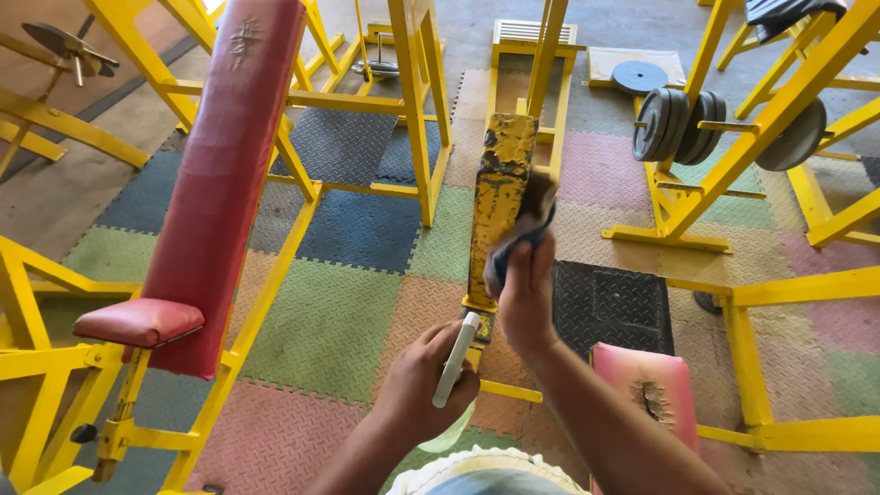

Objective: Wiping down gym machines and benches using a spray bottle and a cloth.

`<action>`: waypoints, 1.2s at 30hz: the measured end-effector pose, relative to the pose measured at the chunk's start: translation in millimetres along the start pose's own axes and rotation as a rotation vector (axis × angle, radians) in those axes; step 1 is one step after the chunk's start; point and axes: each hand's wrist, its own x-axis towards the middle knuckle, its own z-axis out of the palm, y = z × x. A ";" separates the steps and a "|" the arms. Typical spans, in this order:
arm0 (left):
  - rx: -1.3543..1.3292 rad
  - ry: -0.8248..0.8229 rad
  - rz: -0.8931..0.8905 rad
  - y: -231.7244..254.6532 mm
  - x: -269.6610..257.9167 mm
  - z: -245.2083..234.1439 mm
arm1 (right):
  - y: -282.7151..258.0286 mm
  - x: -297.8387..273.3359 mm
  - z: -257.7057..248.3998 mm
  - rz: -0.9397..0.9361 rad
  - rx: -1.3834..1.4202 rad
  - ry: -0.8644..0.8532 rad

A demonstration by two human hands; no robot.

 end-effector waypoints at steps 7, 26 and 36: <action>0.018 0.019 -0.038 5.3 -0.3 0.3 | -44.2 -2.5 -14.7 0.132 -0.148 0.046; -0.004 0.001 0.003 -14.4 -11.3 -27.8 | -151.6 61.7 59.0 -0.672 -1.251 -0.263; 0.010 0.002 0.114 -25.4 -6.3 -42.4 | -51.8 4.0 28.0 -0.948 -1.683 -0.343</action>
